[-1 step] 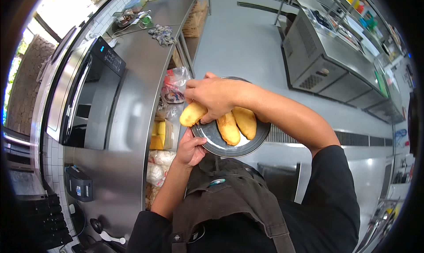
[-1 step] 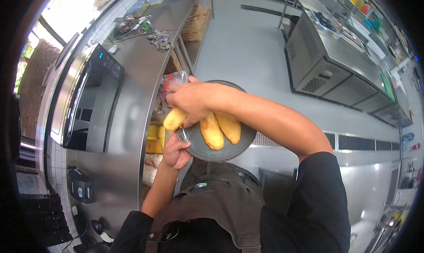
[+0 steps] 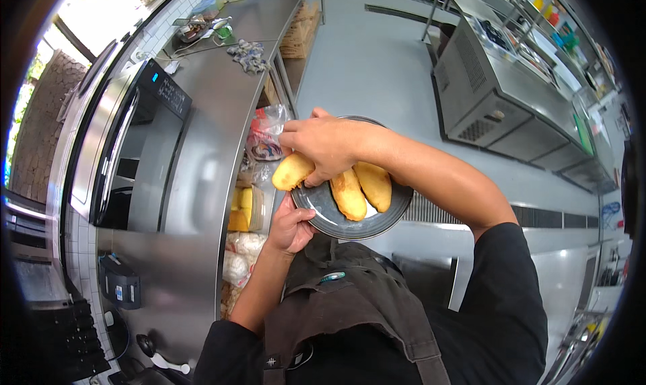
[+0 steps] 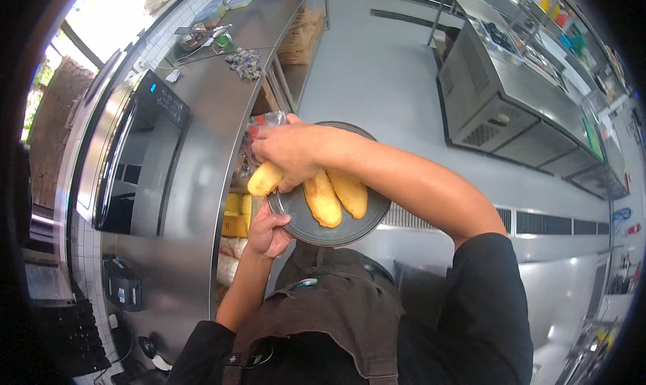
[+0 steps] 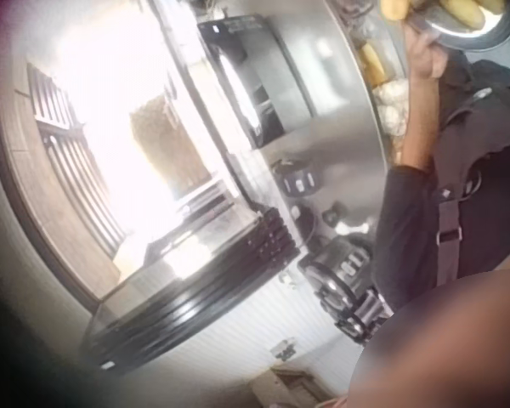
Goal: The person walks through a commercial kitchen, picks up a plate of fried items, and then assembles food by stuffing a shredded vegetable mixture into fried dough pieces. They place the assembled items on a tray.
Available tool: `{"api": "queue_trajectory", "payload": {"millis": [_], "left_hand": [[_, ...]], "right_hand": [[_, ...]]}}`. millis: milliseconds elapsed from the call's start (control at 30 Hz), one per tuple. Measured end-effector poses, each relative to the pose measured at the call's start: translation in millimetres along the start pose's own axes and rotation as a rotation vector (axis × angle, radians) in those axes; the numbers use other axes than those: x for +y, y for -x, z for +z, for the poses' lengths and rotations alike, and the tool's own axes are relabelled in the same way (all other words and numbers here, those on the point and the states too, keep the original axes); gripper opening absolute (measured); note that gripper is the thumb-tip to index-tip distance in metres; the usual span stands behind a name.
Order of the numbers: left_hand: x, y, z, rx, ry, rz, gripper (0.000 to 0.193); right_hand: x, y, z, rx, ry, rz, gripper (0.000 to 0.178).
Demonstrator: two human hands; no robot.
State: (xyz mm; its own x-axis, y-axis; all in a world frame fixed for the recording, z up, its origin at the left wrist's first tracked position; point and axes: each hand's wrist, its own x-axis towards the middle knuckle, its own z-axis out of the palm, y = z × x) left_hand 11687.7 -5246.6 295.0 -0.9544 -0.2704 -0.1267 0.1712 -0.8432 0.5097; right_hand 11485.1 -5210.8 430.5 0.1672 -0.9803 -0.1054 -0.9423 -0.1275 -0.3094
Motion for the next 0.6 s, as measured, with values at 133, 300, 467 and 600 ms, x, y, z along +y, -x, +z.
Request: {"api": "queue_trajectory", "payload": {"millis": [133, 300, 467, 600], "left_hand": [[24, -112, -4, 0.011, -0.014, 0.024, 0.077], [63, -273, -17, 0.045, -0.026, 0.121, 0.078], [109, -415, -11, 0.079, 0.004, 0.149, 0.074], [138, -514, -4, 0.149, 0.081, 0.234, 0.071]], "right_hand": [[97, -36, -49, 0.215, -0.120, -0.041, 0.055], [225, -44, -116, 0.389, -0.038, 0.400, 0.059], [339, -91, -119, 0.574, -0.163, 0.682, 0.064], [439, -124, -141, 0.750, -0.082, 0.483, 0.065]]}}
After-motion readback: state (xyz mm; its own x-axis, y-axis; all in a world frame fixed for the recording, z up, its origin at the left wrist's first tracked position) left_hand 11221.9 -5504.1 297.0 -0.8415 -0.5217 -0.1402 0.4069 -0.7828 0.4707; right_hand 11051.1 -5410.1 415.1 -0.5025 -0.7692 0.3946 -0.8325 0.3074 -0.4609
